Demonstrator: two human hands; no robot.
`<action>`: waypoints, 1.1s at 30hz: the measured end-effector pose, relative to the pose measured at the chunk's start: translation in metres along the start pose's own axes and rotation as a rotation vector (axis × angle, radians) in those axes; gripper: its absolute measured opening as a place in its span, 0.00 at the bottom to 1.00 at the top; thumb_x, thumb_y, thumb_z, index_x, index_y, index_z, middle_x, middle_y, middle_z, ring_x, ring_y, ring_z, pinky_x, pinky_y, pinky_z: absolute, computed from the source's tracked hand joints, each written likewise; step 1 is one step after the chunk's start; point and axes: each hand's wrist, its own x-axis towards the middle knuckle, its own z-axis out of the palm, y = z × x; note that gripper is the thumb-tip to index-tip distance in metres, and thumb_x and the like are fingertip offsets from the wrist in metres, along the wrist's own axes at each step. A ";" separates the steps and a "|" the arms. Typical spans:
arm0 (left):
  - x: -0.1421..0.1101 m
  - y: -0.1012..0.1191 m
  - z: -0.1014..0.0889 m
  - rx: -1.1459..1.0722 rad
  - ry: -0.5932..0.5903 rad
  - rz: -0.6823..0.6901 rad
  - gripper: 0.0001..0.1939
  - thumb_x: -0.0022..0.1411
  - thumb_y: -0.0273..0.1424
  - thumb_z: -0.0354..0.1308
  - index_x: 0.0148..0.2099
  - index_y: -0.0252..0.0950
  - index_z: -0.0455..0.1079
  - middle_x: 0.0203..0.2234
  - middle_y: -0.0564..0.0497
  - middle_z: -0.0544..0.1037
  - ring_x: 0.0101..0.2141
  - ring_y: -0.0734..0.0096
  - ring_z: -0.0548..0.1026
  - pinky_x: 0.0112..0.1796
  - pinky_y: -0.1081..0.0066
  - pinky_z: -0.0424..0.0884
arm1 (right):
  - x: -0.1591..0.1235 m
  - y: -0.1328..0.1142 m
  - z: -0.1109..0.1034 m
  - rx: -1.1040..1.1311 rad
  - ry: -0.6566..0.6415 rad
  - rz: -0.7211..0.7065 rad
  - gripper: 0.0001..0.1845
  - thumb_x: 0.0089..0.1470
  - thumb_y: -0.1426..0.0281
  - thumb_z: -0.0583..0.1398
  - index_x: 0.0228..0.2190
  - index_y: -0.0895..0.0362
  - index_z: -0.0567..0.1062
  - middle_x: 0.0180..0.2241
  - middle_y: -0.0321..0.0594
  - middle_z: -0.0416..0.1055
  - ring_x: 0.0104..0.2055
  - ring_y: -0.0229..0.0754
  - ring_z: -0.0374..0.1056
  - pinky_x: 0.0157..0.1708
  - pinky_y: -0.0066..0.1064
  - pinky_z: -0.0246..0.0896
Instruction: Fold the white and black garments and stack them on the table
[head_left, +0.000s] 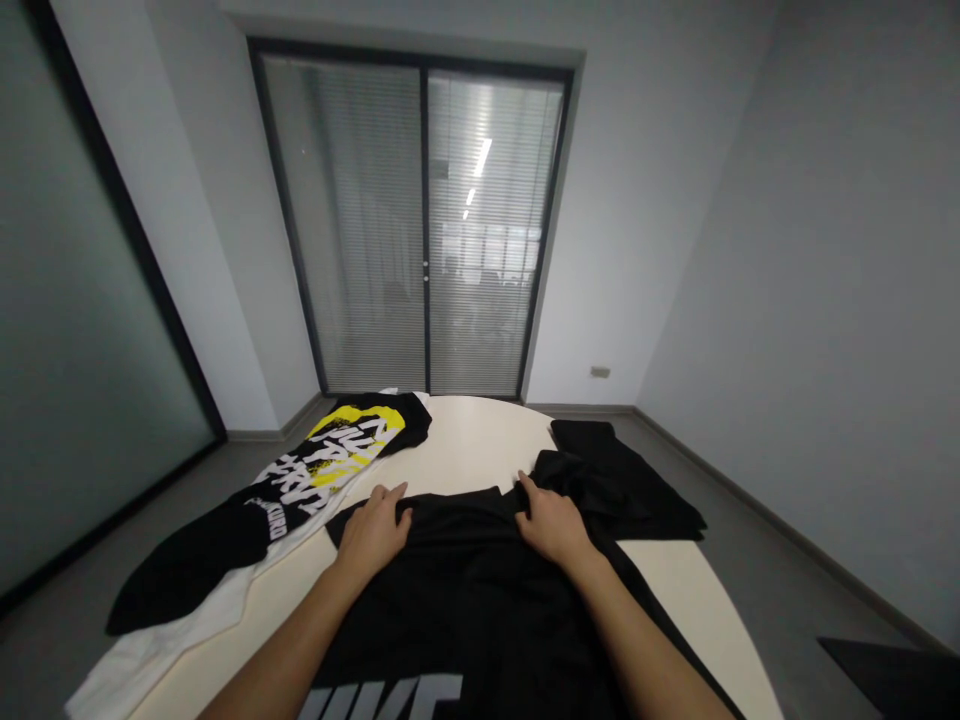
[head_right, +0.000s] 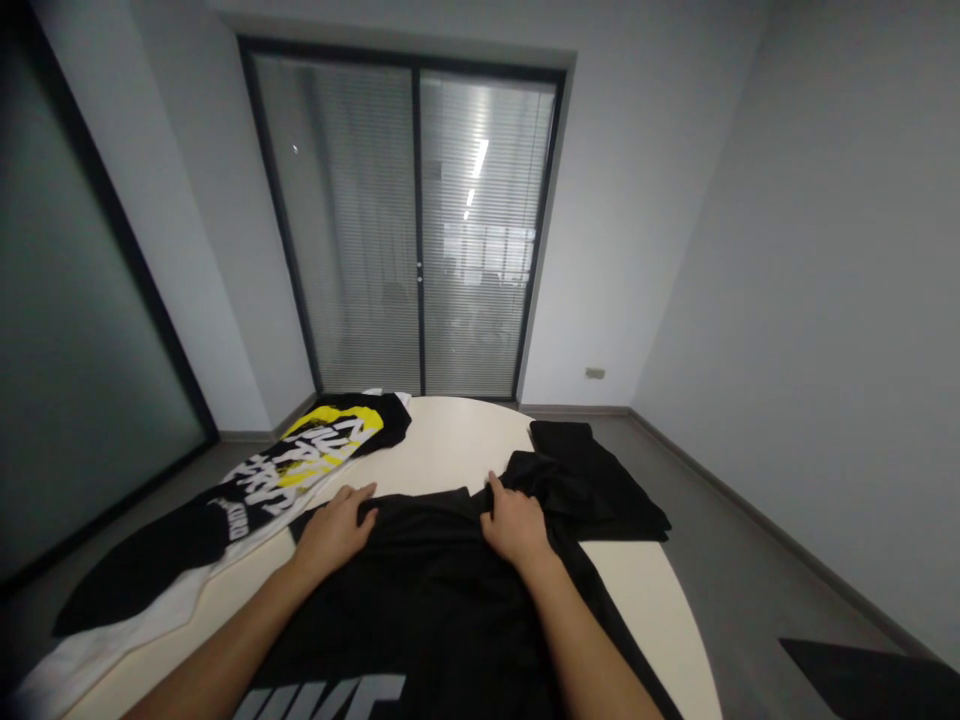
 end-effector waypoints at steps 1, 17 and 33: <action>0.000 0.000 -0.001 -0.006 -0.014 -0.003 0.23 0.67 0.36 0.51 0.63 0.39 0.66 0.48 0.41 0.74 0.45 0.54 0.78 0.46 0.61 0.71 | 0.000 0.000 0.000 -0.021 -0.010 -0.006 0.30 0.54 0.70 0.55 0.59 0.59 0.67 0.44 0.52 0.77 0.47 0.54 0.74 0.45 0.39 0.61; 0.021 -0.040 -0.015 -0.844 0.353 -0.331 0.10 0.61 0.29 0.49 0.46 0.37 0.61 0.38 0.48 0.76 0.27 0.71 0.79 0.29 0.72 0.74 | 0.003 0.012 0.013 0.215 0.332 -0.055 0.08 0.56 0.72 0.56 0.38 0.55 0.73 0.40 0.44 0.70 0.44 0.46 0.66 0.43 0.33 0.60; -0.015 -0.005 -0.039 -0.088 -0.016 0.077 0.13 0.60 0.31 0.56 0.49 0.45 0.70 0.45 0.52 0.79 0.45 0.59 0.78 0.44 0.66 0.69 | 0.004 0.017 0.005 -0.034 0.372 0.148 0.38 0.57 0.69 0.56 0.67 0.57 0.52 0.62 0.55 0.59 0.60 0.56 0.58 0.53 0.42 0.56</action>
